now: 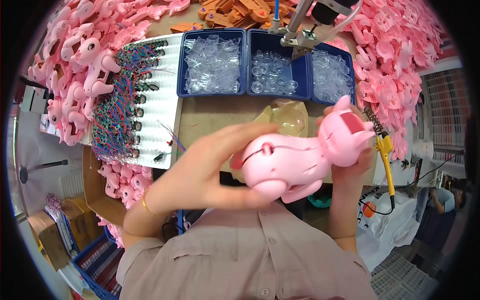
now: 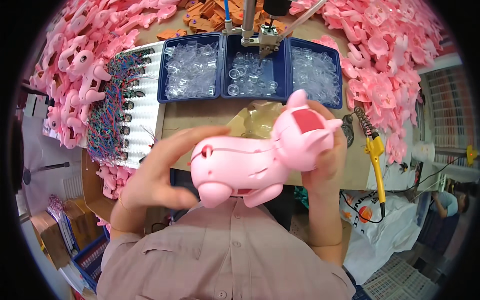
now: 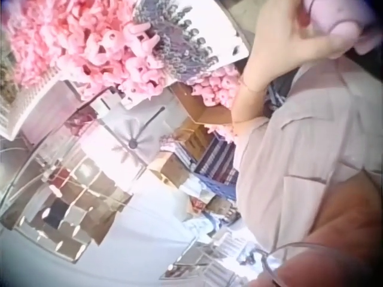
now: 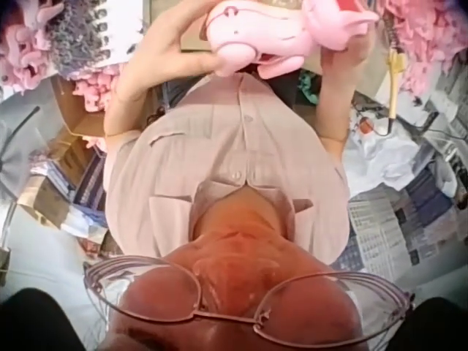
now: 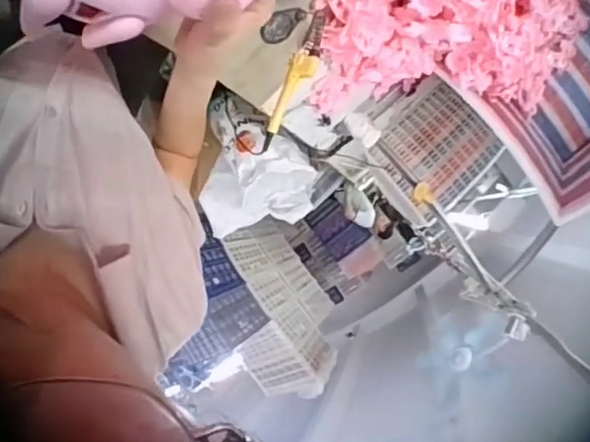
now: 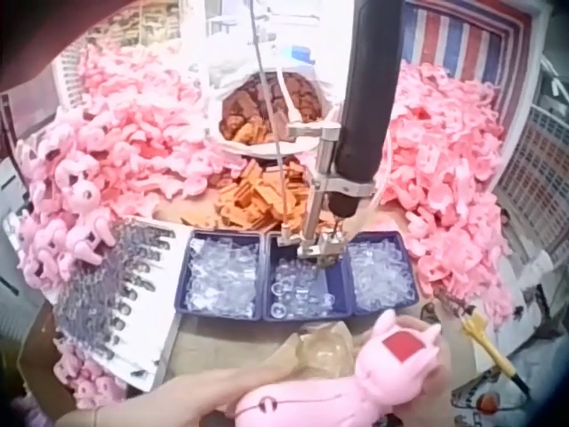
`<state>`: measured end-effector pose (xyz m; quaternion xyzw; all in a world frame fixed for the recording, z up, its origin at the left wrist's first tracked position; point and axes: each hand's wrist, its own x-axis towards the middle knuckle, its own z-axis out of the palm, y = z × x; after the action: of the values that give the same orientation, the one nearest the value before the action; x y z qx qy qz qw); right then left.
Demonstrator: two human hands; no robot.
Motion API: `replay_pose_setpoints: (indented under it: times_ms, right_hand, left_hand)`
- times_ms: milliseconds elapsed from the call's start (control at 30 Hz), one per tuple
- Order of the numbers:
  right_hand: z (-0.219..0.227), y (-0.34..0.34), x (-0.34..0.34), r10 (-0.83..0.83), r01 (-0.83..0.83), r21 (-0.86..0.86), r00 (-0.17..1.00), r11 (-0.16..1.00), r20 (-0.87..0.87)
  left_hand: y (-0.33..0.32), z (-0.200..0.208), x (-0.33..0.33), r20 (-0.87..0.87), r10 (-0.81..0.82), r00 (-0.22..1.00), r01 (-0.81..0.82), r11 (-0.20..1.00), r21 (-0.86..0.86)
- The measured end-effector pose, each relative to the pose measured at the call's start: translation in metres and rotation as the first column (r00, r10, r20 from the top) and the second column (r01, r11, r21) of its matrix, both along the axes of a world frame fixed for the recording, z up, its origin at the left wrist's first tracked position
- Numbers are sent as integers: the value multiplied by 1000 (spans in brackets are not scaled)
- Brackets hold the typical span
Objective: Assembling plastic toy pink unicorns by inserting electronic components and soldering wires.
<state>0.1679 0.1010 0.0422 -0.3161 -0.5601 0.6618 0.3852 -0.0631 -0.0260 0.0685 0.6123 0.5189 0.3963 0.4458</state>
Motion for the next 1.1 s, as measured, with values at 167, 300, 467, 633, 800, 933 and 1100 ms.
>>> replay_pose_setpoints:
  times_ms: [167,300,467,633,800,933,1100]
  right_hand:
    - [-1,-15,-19,-106,104,60,994,993,28]
    - [0,-19,-20,64,-97,463,994,881,86]
    - [3,-34,-12,-58,58,45,998,997,-1]
    - [0,-36,-21,-118,121,116,992,986,-35]
    - [-1,-16,-16,-2,46,442,995,896,-101]
    - [6,-2,-13,225,-47,556,940,830,-256]
    - [14,1,3,391,-182,715,910,675,-138]
  left_hand:
    - [-18,-36,23,126,343,931,-364,904,226]
    - [-23,-39,22,158,322,933,-358,867,346]
    - [-17,-32,17,112,273,955,-295,874,386]
    - [-15,-32,22,164,331,929,-369,846,385]
    - [-10,-32,21,153,255,955,-296,856,424]
    - [-14,-12,21,180,235,955,-279,916,287]
    - [-15,-13,32,242,284,928,-354,875,330]
